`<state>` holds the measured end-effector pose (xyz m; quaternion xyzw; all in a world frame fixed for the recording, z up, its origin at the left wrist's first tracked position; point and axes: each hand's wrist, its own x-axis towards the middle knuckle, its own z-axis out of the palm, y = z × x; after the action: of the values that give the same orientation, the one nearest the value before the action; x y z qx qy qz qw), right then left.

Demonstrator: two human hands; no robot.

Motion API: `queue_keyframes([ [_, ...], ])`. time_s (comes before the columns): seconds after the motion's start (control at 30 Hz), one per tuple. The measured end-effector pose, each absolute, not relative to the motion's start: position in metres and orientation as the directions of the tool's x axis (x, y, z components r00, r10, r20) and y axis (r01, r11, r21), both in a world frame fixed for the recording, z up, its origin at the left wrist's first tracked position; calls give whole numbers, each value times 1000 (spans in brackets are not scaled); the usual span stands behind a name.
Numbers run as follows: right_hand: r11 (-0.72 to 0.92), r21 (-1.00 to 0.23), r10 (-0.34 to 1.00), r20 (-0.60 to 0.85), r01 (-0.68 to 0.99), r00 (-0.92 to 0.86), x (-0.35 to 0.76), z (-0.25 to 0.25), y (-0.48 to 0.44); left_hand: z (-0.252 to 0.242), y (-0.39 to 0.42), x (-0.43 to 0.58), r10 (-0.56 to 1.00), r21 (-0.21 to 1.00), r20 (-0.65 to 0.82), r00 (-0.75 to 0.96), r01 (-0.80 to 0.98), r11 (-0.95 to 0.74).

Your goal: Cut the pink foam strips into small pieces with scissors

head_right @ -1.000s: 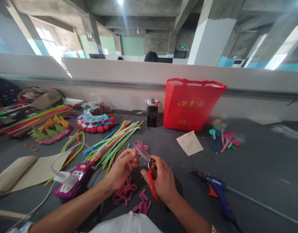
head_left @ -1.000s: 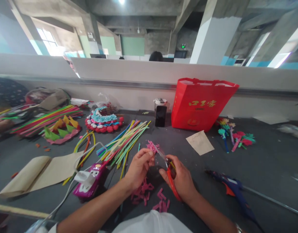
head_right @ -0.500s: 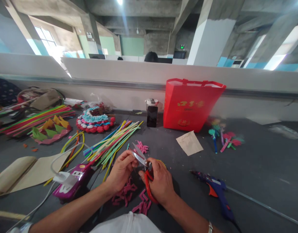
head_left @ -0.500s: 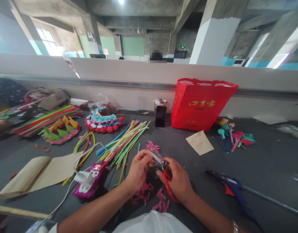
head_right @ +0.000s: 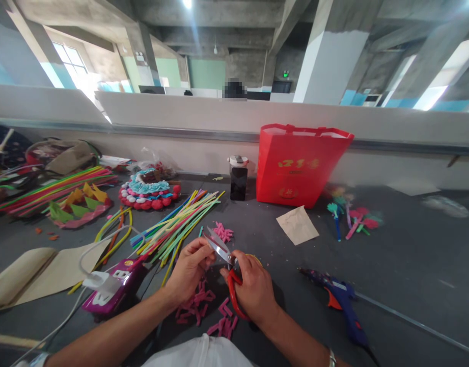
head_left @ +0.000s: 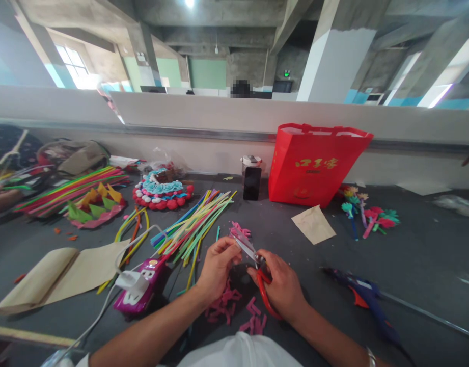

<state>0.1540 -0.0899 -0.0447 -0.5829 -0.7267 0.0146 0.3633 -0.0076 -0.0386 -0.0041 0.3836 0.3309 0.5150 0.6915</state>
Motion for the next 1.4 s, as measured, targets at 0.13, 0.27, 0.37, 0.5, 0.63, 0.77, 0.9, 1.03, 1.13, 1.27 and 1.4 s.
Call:
queue_keyframes([
  [0.13, 316, -428, 855, 515, 847, -59, 154, -48, -90, -4, -39, -7, 964, 865, -61, 259, -468, 180],
  [0.27, 318, -426, 858, 510, 847, -65, 154, -47, -91, -4, -40, -6, 965, 869, -57, 256, -463, 174],
  [0.37, 311, -442, 871, 488, 842, -66, 154, -45, -91, -5, -39, -6, 967, 878, -56, 249, -448, 166],
  [0.5, 302, -476, 888, 455, 826, -62, 154, -44, -92, -4, -39, -6, 967, 887, -54, 248, -434, 161],
  [0.63, 260, -532, 914, 405, 806, -28, 153, -42, -92, -4, -39, -6, 966, 884, -54, 251, -438, 164],
  [0.77, 206, -544, 926, 376, 814, 17, 152, -37, -92, -4, -39, -7, 965, 875, -42, 258, -456, 160],
  [0.9, 204, -520, 925, 380, 829, 11, 153, -33, -93, -5, -39, -7, 968, 871, -45, 247, -465, 159],
  [1.03, 242, -499, 909, 417, 832, -14, 153, -34, -93, -7, -38, -7, 968, 866, -42, 246, -473, 158],
  [1.13, 251, -503, 907, 421, 827, -19, 153, -36, -92, -7, -37, -7, 967, 872, -38, 252, -465, 155],
  [1.27, 248, -500, 912, 410, 830, -25, 155, -39, -92, -7, -37, -7, 968, 873, -47, 248, -461, 161],
  [1.4, 274, -494, 903, 427, 825, -44, 156, -45, -91, -6, -38, -7, 965, 872, -55, 256, -459, 171],
])
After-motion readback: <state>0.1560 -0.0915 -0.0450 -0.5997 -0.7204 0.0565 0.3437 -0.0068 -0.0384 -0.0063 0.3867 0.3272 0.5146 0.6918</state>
